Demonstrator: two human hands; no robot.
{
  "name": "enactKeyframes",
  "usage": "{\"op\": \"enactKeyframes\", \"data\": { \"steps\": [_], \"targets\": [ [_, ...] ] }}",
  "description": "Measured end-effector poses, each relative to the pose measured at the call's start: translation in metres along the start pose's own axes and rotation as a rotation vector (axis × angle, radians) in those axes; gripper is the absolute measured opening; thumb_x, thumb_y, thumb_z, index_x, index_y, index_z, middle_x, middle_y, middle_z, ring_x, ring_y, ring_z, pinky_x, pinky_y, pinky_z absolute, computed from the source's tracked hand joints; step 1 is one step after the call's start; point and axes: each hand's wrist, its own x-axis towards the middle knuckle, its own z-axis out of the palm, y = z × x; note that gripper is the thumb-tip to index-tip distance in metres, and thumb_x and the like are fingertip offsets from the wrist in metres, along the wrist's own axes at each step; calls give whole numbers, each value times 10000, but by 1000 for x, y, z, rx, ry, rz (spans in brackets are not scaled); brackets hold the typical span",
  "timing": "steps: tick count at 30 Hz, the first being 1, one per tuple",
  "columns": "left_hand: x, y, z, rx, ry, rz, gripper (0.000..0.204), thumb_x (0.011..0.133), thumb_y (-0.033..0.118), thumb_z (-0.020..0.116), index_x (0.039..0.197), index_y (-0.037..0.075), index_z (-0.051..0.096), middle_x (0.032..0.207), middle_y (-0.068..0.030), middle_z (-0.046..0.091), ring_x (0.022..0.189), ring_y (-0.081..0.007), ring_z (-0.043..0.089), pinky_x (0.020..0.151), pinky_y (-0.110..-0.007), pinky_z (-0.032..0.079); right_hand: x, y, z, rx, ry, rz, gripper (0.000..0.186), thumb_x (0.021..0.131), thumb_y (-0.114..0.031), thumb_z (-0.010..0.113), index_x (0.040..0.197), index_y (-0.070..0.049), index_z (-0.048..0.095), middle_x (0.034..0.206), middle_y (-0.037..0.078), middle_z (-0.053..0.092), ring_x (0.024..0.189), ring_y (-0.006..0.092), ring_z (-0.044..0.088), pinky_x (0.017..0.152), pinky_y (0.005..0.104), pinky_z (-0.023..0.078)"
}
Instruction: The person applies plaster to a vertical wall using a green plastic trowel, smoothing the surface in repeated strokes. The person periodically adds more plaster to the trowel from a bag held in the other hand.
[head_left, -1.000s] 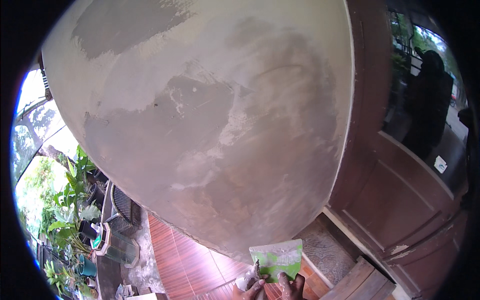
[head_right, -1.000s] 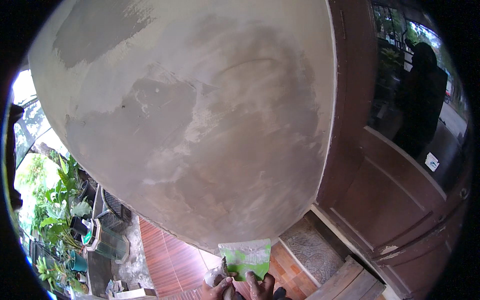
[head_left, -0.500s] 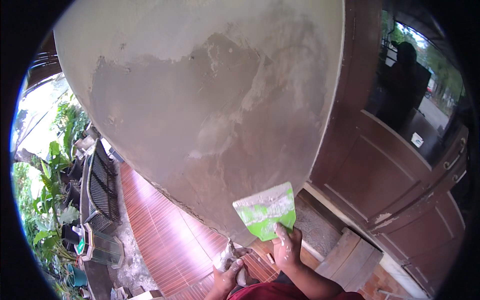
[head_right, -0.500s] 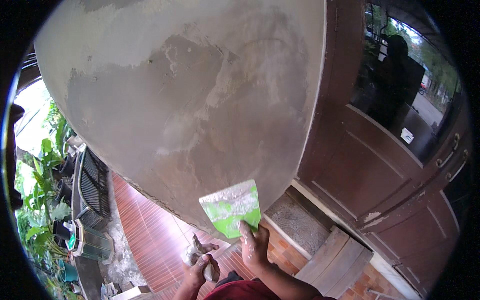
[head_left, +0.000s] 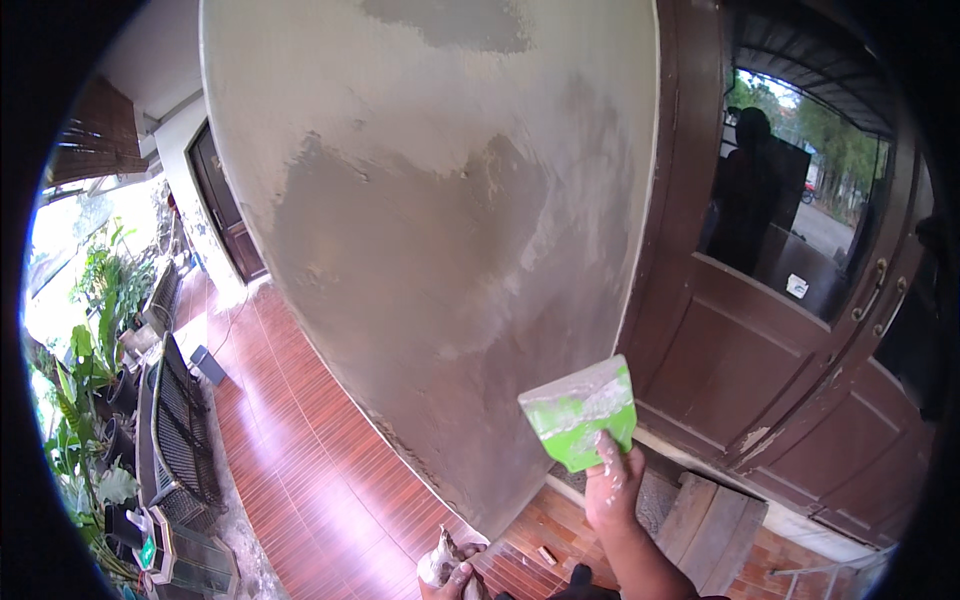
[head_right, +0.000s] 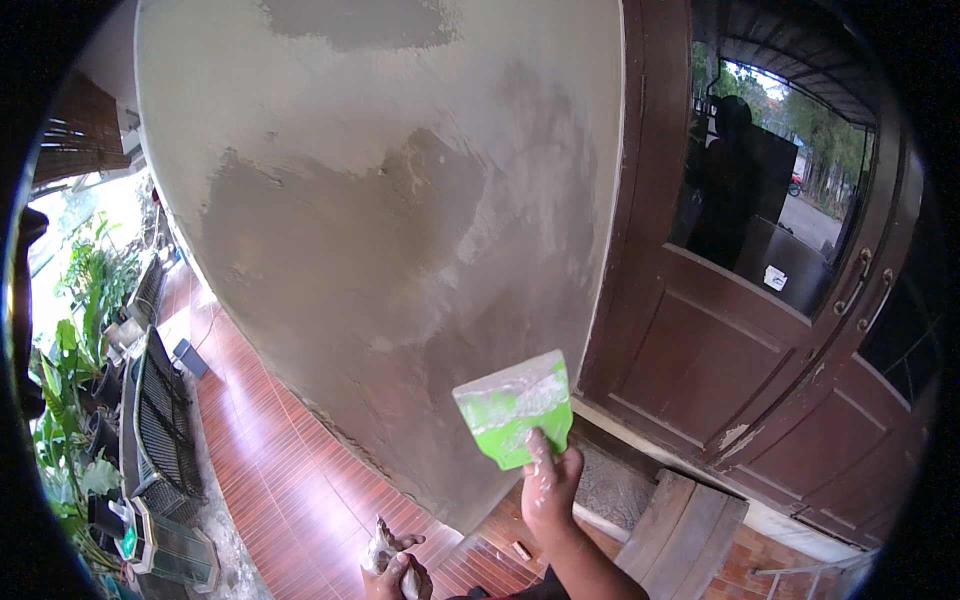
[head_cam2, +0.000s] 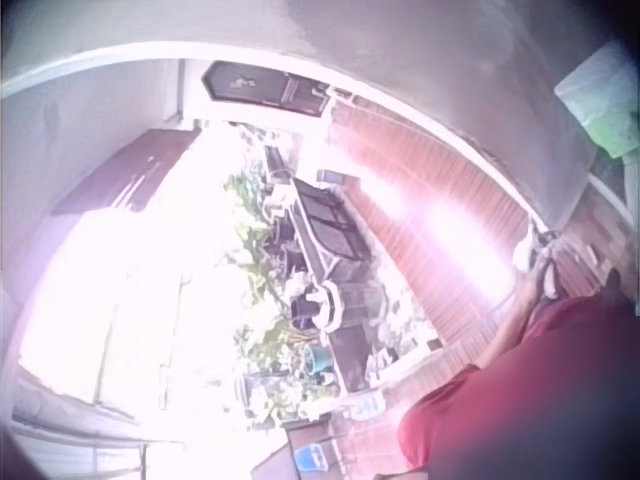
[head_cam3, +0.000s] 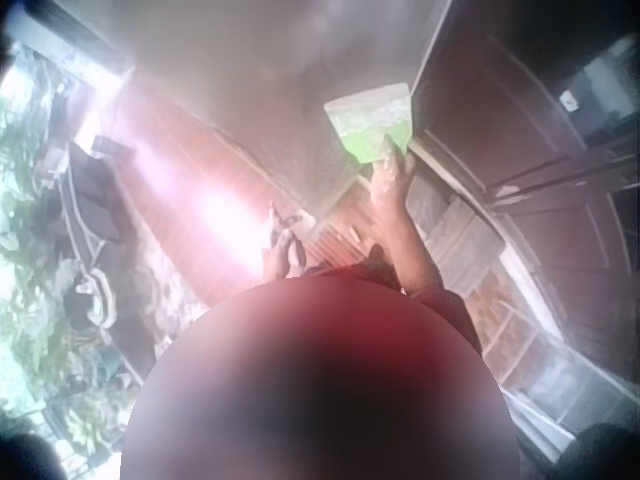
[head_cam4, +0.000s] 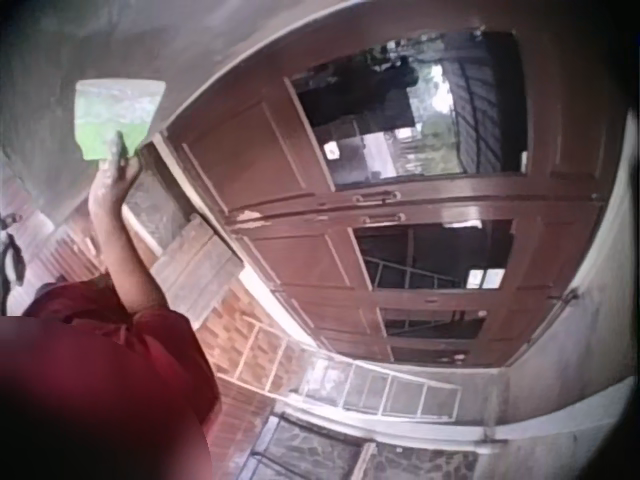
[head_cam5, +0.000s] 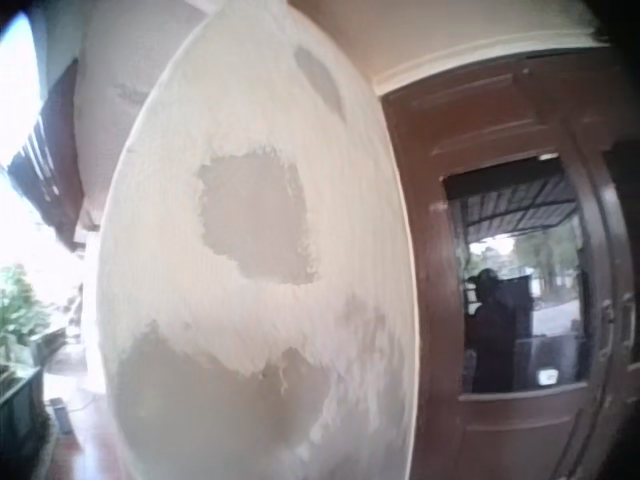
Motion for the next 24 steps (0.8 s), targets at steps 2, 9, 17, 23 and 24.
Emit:
{"op": "enactKeyframes", "data": {
  "steps": [2, 9, 17, 23, 24],
  "targets": [
    [-3, 3, -6, -9, 31, 16, 684, 920, 134, 597, 1499, 48, 244, 1005, -79, 607, 678, -106, 536, 557, -244, 459, 11, -7, 13, 47, 37, -77, 286, 890, -168, 667, 1056, 21, 531, 1035, 87, 591, 934, 135, 583, 816, 305, 502],
    [-10, 0, -29, 20, 71, 5, 486, 905, 85, 613, 1354, 33, 435, 851, -13, 541, 652, -104, 523, 538, -252, 450, 45, -51, 69, 93, -152, -87, 240, 903, -196, 641, 1061, -26, 579, 1020, 75, 624, 911, 188, 632, 763, 363, 526],
    [-22, 10, -42, 59, 21, 47, 271, 868, 170, 681, 1073, 51, 551, 852, -29, 597, 694, -116, 559, 573, -247, 462, 40, -85, 108, 157, -323, -1, 244, 890, -163, 625, 1116, -74, 596, 1057, 50, 644, 951, 186, 643, 808, 378, 516],
    [-10, 38, -41, -122, -107, -27, 418, 793, 211, 747, 1079, 11, 519, 786, -153, 650, 567, -210, 625, 515, -331, 525, 5, -59, 86, 167, -353, -3, 285, 891, -123, 588, 1161, -32, 582, 1109, 61, 635, 1021, 181, 617, 888, 356, 491],
    [-3, 44, -42, -73, -147, 59, 396, 787, 216, 752, 1043, 6, 535, 719, -130, 635, 531, -207, 613, 495, -333, 518, -3, -50, 78, 142, -354, 0, 304, 896, -130, 575, 1182, -28, 573, 1128, 66, 630, 1048, 187, 608, 907, 369, 483]
  ]
}}
